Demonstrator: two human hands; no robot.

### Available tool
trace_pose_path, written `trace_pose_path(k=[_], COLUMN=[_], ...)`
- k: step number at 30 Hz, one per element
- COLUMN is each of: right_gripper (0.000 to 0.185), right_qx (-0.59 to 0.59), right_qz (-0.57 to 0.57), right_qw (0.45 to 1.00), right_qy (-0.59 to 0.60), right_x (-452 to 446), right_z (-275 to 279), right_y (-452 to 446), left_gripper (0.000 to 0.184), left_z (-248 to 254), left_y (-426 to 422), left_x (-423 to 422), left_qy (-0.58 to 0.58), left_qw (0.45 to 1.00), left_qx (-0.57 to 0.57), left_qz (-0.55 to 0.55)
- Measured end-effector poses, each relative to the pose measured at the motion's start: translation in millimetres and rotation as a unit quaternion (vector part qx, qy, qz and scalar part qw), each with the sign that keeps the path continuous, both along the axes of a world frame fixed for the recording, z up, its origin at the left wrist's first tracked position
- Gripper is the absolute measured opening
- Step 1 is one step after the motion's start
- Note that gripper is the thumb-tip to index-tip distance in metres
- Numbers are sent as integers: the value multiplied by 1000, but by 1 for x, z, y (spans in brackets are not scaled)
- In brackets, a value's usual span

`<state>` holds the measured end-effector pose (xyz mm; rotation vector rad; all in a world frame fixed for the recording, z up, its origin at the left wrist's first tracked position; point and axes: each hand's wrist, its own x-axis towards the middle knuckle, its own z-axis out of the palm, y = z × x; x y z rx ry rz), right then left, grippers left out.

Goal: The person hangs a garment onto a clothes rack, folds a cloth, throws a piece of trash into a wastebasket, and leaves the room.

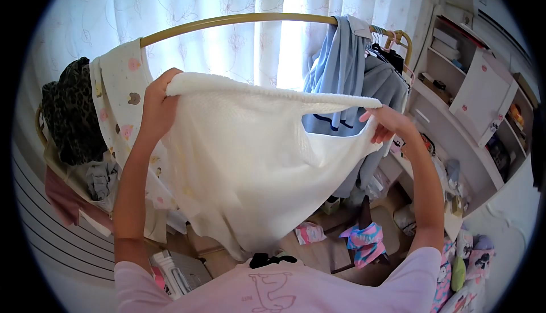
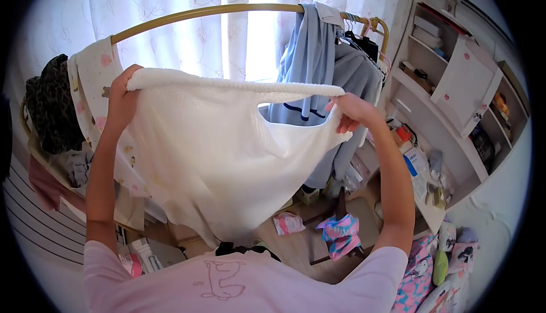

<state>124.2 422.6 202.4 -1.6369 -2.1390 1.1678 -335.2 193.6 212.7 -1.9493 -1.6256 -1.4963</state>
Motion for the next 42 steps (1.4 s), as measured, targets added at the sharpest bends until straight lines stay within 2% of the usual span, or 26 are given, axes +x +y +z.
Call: trace_pose_path(k=[1, 4, 6, 9, 13, 14, 15, 16, 17, 18, 21, 22, 25, 26, 28, 29, 31, 32, 35, 36, 37, 39, 40, 41, 42], right_gripper=[45, 51, 53, 54, 53, 54, 54, 53, 53, 51, 50, 46, 41, 39, 43, 46, 54, 58, 54, 59, 61, 66, 58, 55, 52], right_qx=[-70, -149, -49, 70, 90, 99, -1, -41, -80, -75, -61, -81, -33, 23, 1, -9, -115, -168, -145, -56, 48, 253, 300, 287, 275], right_qz=[11, 46, 150, 282, 386, 416, 420, 436, 451, 478, 469, 431, 342, 389, 432, 454, 478, 486, 473, 422, 423, 406, 322, 319, 314], right_qw=[996, 975, 961, 907, 835, 817, 799, 779, 758, 730, 705, 717, 797, 797, 764, 746, 684, 650, 660, 718, 762, 810, 826, 840, 853], right_qy=[49, 159, 225, 304, 382, 388, 430, 448, 464, 482, 529, 543, 496, 461, 479, 488, 538, 560, 565, 551, 488, 339, 352, 333, 314], right_x=[-1, -31, -45, -79, -147, -164, -181, -195, -205, -216, -222, -219, -223, -222, -213, -209, -201, -199, -192, -197, -204, -217, -221, -221, -220], right_z=[6, 22, -1, 6, 52, 59, 64, 71, 78, 82, 100, 105, 106, 102, 101, 102, 107, 108, 122, 121, 117, 101, 91, 91, 91], right_y=[-4, -31, -8, -12, -48, -53, -52, -59, -63, -56, -41, -42, -49, -37, -28, -25, -15, -12, -24, -31, -39, -59, -68, -68, -66], left_gripper=[18, 19, 22, 27, 31, 33, 35, 38, 29, 30, 34, 35, 39, 40, 44, 46, 51, 49, 42, 40, 39, 39, 40, 42, 54], left_z=[2, 12, 18, 15, 13, 17, 20, 15, 15, 16, 20, 19, 19, 23, 37, 41, 47, 49, 68, 70, 73, 75, 74, 74, 68], left_y=[2, 6, -1, -8, 18, 22, 25, 33, 43, 48, 62, 63, 64, 62, 59, 59, 62, 66, 76, 83, 90, 96, 98, 98, 97], left_x=[-2, 1, 15, 21, 37, 45, 54, 64, 70, 66, 43, 37, 39, 38, 34, 35, 39, 38, 64, 70, 75, 83, 87, 89, 86], left_qy=[-14, -74, -143, -218, -54, 16, 84, 41, 43, 7, -105, -145, -149, -127, -83, -122, -200, -182, -73, -110, -145, -214, -249, -282, -287], left_qw=[1000, 992, 977, 955, 944, 961, 972, 974, 981, 980, 952, 932, 939, 931, 911, 900, 867, 877, 967, 963, 957, 944, 937, 929, 920], left_qx=[-22, -92, -148, -171, -90, -78, -66, -38, 21, -11, -153, -206, -194, -215, -255, -240, -213, -211, -78, -44, -9, 33, 38, 44, 31], left_qz=[-13, -46, -62, -101, -313, -264, -211, -218, -190, -198, -244, -262, -243, -266, -313, -343, -403, -391, -231, -241, -250, -250, -243, -236, -265])
